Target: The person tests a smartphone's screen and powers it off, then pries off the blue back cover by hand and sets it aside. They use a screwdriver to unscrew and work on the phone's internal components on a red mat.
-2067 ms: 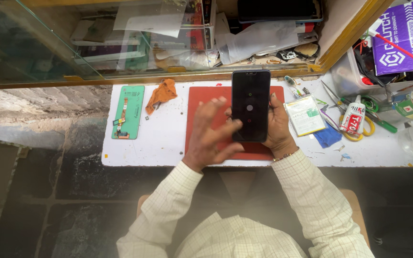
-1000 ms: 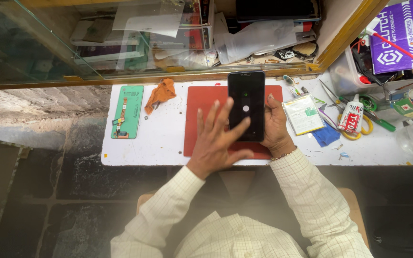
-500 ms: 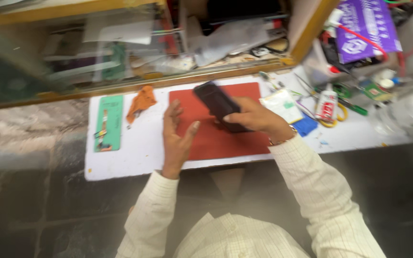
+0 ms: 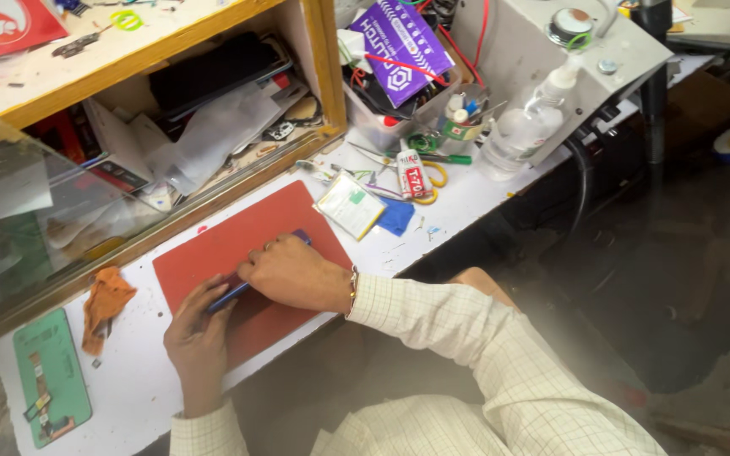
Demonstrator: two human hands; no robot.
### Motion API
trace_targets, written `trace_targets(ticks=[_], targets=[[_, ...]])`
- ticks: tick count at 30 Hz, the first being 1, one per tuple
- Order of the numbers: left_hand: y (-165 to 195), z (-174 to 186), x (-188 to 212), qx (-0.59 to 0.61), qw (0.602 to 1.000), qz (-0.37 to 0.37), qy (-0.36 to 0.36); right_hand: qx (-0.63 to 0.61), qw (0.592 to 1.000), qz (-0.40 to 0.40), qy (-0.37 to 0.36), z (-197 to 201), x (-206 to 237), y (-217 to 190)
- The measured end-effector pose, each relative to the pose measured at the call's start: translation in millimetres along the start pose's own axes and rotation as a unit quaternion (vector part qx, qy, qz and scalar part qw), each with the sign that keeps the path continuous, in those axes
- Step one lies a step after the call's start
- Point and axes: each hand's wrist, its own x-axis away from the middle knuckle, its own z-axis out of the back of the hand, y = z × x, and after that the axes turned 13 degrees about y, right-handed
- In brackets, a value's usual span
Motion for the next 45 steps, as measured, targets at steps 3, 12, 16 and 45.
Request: trace_targets(ticks=[3,12,16,45], targets=[[10.9,0.9,8.2,-0.037,0.999,-0.021,0.005,-0.004,1.000,-0.005,0.006,5.1,9.8,-3.1],[39.3,-10.6,27.9,-0.081,0.997,-0.011,0.003,-0.054,0.995,-0.005,0.085,46.1,70.1,18.9],[46.7,-11.2,35.5,-0.144,0.987,-0.067,-0.031,-0.071,0.989,-0.012,0.127,54.6,99.5,31.6],[40.3,-20.7,31.2,-0.288,0.946,-0.143,-0.043,0.008,0.955,-0.216,0.201,60.5,122.6,93.1]])
